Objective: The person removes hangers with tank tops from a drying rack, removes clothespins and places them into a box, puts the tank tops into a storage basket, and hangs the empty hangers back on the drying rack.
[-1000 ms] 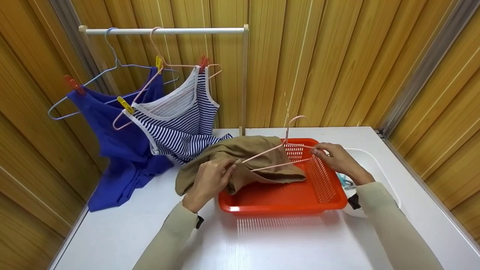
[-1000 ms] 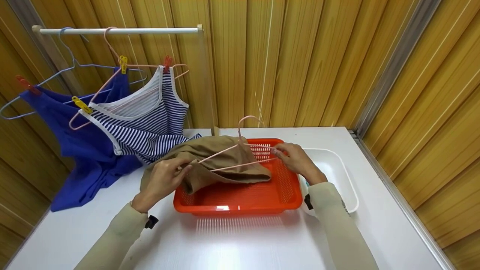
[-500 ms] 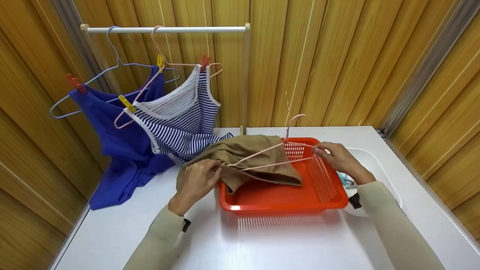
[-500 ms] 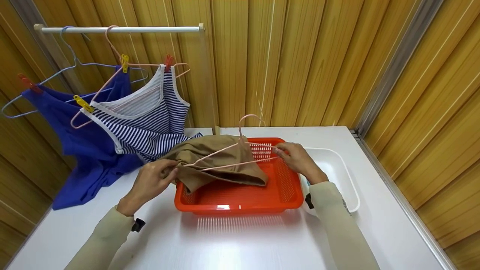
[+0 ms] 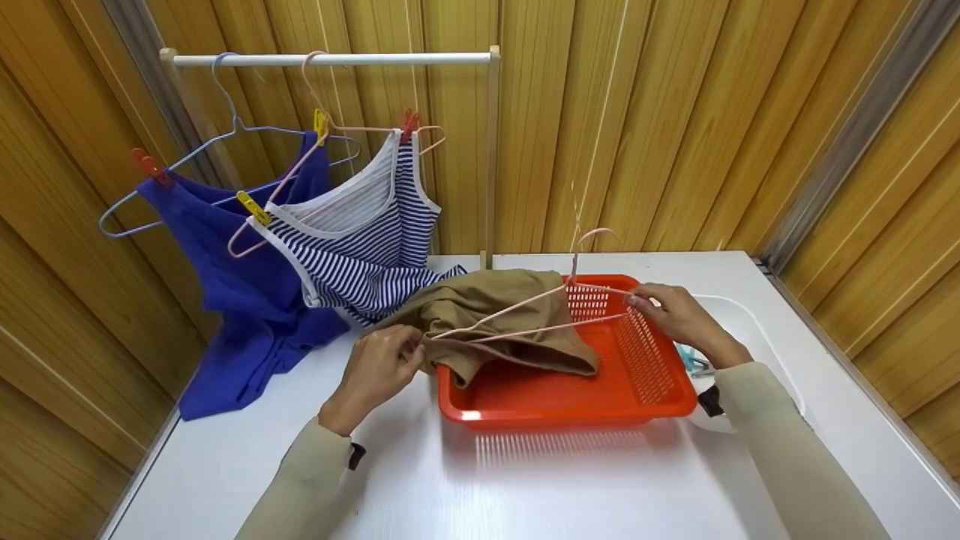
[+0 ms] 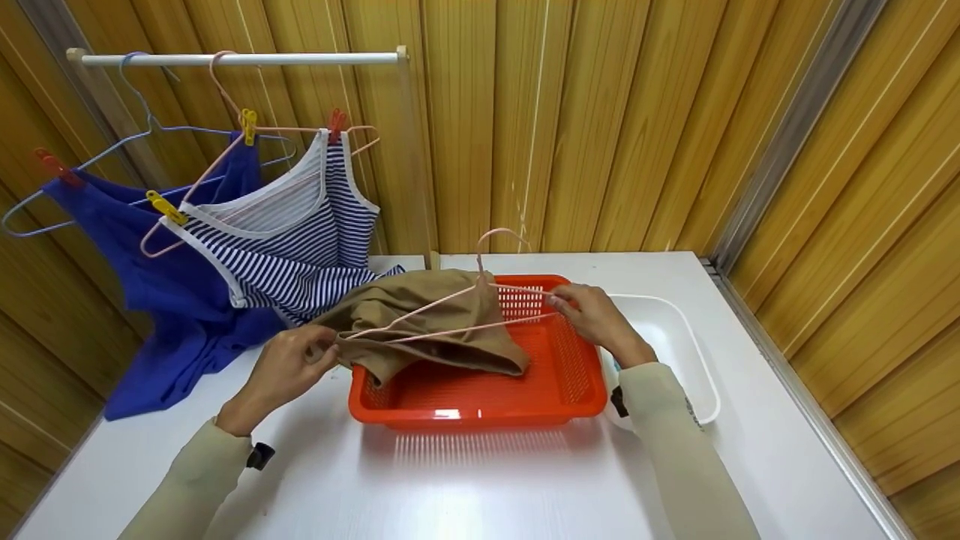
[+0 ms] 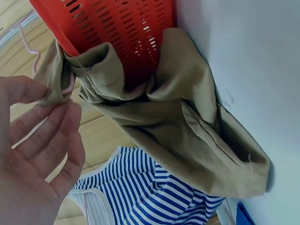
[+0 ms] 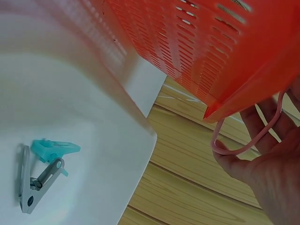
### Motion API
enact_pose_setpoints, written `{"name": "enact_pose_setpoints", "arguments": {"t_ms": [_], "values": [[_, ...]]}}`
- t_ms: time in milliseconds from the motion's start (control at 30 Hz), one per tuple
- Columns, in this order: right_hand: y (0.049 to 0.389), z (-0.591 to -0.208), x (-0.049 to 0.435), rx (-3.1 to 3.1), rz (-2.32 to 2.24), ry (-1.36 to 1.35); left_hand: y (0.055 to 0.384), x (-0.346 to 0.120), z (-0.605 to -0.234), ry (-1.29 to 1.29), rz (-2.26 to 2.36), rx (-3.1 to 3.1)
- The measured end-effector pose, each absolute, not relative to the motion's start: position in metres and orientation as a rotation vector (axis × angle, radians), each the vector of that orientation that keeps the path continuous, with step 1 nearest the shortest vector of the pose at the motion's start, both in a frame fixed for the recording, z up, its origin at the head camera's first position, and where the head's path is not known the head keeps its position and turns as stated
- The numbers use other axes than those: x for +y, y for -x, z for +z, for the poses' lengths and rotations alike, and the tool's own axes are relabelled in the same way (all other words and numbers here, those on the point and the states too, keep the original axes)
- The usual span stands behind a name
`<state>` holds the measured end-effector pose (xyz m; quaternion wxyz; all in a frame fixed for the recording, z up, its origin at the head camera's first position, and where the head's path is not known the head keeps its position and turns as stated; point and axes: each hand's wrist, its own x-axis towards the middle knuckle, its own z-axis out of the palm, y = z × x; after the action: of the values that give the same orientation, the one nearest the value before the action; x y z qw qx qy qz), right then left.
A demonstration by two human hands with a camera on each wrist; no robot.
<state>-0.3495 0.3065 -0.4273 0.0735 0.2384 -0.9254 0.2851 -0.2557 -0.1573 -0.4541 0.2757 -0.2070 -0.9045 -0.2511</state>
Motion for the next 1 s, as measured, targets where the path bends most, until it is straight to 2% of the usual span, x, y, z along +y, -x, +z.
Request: {"name": "enact_pose_setpoints", "arguments": {"t_ms": [600,833,1000], "values": [[0.348,-0.425,0.301,-2.856,0.855,-0.693,0.268,-0.162,-0.476,0.527,-0.721,-2.573],[0.348,-0.425,0.297,-2.847,0.871,-0.724,0.269,-0.160,-0.471,0.531,-0.697,-2.527],[0.348,-0.425,0.296,-2.844,0.872,-0.743,0.266,-0.147,-0.458,0.664,-0.805,-2.412]]}}
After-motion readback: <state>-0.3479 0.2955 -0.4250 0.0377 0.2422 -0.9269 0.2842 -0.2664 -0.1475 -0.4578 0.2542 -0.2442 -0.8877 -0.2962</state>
